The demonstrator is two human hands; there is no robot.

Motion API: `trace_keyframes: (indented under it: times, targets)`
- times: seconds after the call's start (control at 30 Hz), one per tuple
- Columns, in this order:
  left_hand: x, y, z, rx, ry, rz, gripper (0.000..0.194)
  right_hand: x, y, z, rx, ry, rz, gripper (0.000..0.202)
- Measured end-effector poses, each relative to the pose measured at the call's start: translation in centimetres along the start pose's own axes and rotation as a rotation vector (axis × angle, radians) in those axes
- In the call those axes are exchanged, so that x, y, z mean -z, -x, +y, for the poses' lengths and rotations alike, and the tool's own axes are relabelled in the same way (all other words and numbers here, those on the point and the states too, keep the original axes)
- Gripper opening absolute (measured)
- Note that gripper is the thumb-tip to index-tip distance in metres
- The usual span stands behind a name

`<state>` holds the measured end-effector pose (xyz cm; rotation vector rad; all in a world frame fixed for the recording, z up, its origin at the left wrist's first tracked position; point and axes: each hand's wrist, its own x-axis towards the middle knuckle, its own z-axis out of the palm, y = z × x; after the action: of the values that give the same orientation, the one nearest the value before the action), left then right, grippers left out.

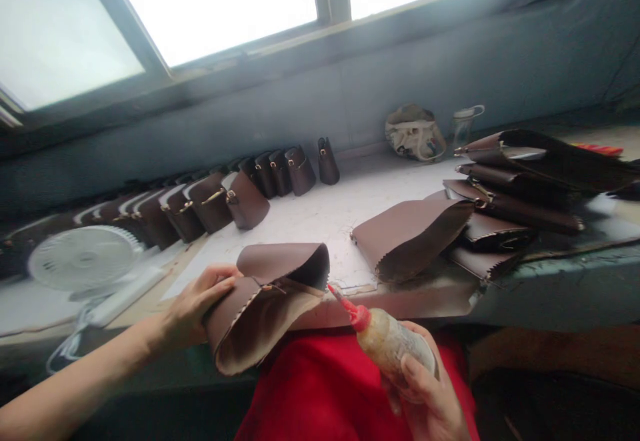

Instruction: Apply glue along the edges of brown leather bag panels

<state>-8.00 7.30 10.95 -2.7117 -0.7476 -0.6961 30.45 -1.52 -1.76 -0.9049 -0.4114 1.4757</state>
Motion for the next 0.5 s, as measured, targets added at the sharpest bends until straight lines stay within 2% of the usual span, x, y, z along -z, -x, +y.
trace_keyframes:
  times: [0.13,0.33,0.5]
  targets:
    - [-0.4,0.3,0.6,-0.03,-0.018,-0.046,0.077,-0.3,0.5,-2.0,0.069,0.237,0.044,0.069]
    - [-1.3,1.3,1.5,-0.002,-0.022,-0.038,0.08,-1.4,1.0,-4.6,0.176,0.645,0.113,0.063]
    - [-1.7,1.8,1.8,0.012,-0.016,-0.017,0.08,-1.7,0.4,-5.0,0.21,0.758,0.111,0.058]
